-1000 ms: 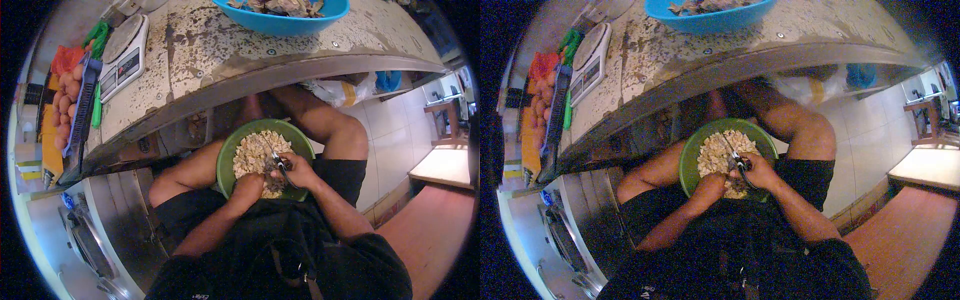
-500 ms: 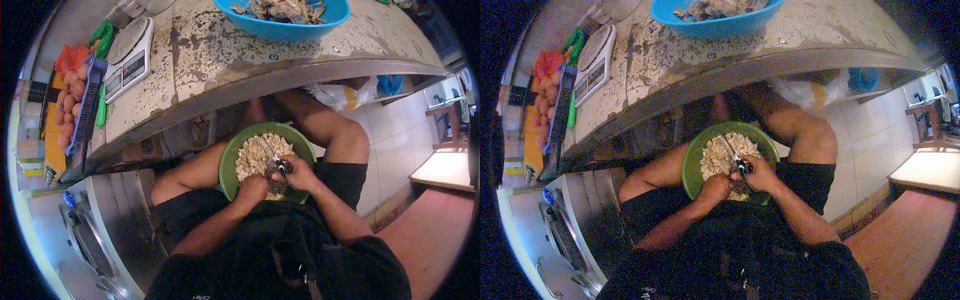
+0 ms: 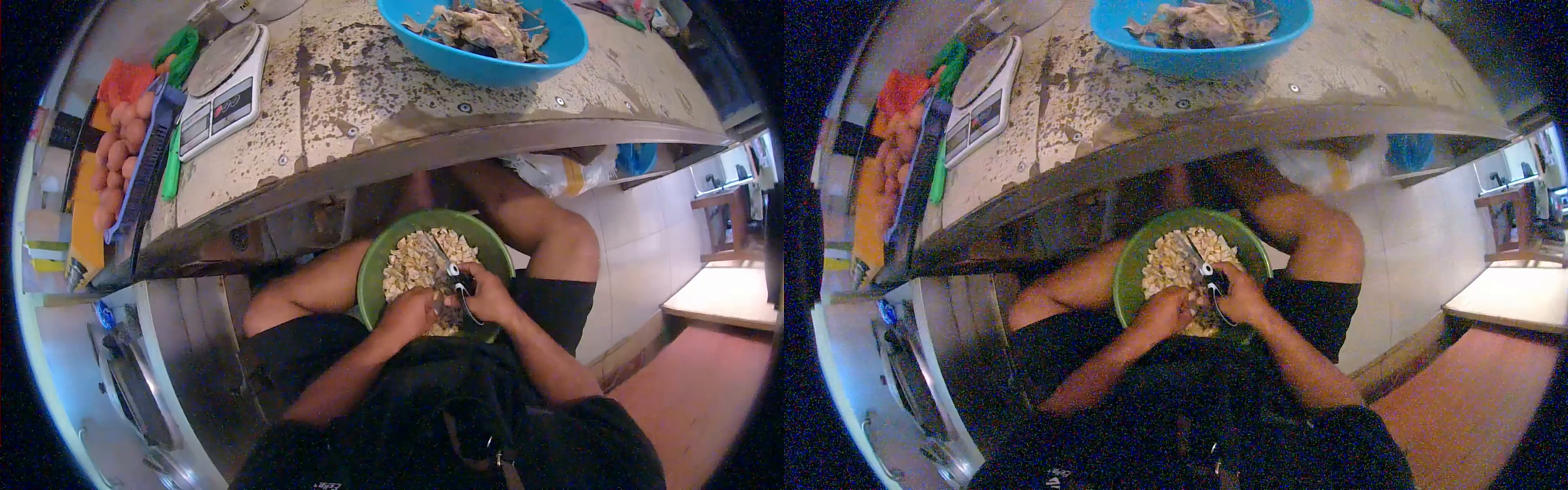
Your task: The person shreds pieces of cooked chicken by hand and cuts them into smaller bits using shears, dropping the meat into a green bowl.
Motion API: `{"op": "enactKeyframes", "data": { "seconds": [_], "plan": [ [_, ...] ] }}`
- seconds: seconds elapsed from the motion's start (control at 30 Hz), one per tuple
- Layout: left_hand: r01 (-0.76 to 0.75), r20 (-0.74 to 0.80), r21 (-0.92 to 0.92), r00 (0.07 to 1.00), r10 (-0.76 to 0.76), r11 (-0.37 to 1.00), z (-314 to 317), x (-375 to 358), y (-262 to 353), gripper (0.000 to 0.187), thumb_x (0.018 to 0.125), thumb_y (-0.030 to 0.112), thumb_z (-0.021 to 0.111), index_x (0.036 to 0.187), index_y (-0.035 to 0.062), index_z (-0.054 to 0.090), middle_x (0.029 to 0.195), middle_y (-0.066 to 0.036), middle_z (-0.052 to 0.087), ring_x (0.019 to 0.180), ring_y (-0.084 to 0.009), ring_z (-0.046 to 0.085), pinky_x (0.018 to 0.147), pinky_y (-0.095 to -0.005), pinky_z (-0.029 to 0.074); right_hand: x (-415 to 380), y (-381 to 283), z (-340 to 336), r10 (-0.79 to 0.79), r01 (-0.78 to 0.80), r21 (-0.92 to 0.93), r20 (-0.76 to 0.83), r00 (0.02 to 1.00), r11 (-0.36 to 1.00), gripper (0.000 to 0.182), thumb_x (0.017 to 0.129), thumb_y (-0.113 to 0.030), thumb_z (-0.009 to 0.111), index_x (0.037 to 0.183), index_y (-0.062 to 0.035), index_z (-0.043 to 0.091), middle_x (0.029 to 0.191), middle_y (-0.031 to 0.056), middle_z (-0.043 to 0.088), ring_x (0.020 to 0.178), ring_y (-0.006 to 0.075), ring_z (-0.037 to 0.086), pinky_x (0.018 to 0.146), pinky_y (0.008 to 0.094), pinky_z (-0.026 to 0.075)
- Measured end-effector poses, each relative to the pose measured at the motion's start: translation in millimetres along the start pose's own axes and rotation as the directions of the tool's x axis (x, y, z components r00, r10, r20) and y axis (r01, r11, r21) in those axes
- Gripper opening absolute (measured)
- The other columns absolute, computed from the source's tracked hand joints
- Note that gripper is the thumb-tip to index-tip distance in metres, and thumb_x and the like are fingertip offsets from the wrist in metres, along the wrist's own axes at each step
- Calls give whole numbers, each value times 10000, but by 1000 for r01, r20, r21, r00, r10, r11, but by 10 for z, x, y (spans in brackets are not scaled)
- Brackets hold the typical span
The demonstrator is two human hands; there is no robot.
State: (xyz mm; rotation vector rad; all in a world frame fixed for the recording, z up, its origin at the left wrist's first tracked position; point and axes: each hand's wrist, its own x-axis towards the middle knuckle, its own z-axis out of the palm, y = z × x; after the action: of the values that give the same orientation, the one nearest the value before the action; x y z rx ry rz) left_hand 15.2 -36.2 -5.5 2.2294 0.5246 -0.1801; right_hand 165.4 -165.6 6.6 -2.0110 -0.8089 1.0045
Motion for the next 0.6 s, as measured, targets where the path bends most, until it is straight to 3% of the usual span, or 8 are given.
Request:
{"op": "enactKeyframes", "data": {
  "seconds": [0.27, 0.4, 0.47, 0.53, 0.6],
  "plan": [
    [-219, -147, -231, 971, 188, 948, -123, -17, 88, 149, 662, 79, 645, 734, 37, 521, 760, -140, 550, 747, -334, 570, 670, -388, 464, 57, 197, 84, -44, 43, 19, 18, 999, 999, 667, 626, -163, 826, 1181, -11, 488, 1001, 94, 592, 891, 165, 573, 790, 320, 485],
    [-259, -235, -240, 951, 202, 936, -61, 10, 85, 108, 723, 78, 638, 789, 37, 562, 784, -114, 578, 768, -266, 598, 671, -347, 484, 73, 228, 105, -78, 68, 214, 38, 996, 974, 592, 664, -88, 777, 1170, -37, 473, 1013, 88, 582, 914, 178, 568, 797, 320, 485],
    [-140, -307, -550, 951, -44, 823, 86, 40, 33, 137, 807, 112, 629, 909, 28, 594, 850, -98, 617, 779, -187, 616, 677, -309, 501, 72, 211, 114, -93, 82, 308, 22, 995, 948, 544, 667, -89, 768, 1140, -56, 499, 1026, 96, 588, 916, 192, 572, 819, 319, 476],
    [-67, -216, -534, 975, -59, 843, 43, 10, 50, 178, 835, 132, 618, 971, 21, 586, 877, -92, 624, 783, -162, 616, 683, -297, 505, 57, 145, 125, -100, 105, 395, -33, 994, 912, 581, 665, -24, 756, 1169, -60, 471, 1058, 78, 569, 932, 175, 561, 831, 312, 478],
    [5, -123, -509, 989, -78, 861, 33, 0, 39, 220, 863, 152, 607, 1033, 14, 578, 905, -87, 631, 787, -137, 615, 688, -285, 509, 81, 196, 150, -134, 139, 362, -38, 990, 922, 595, 674, -6, 745, 1186, -37, 444, 1078, 84, 555, 941, 169, 559, 827, 309, 481]
  ]
}}
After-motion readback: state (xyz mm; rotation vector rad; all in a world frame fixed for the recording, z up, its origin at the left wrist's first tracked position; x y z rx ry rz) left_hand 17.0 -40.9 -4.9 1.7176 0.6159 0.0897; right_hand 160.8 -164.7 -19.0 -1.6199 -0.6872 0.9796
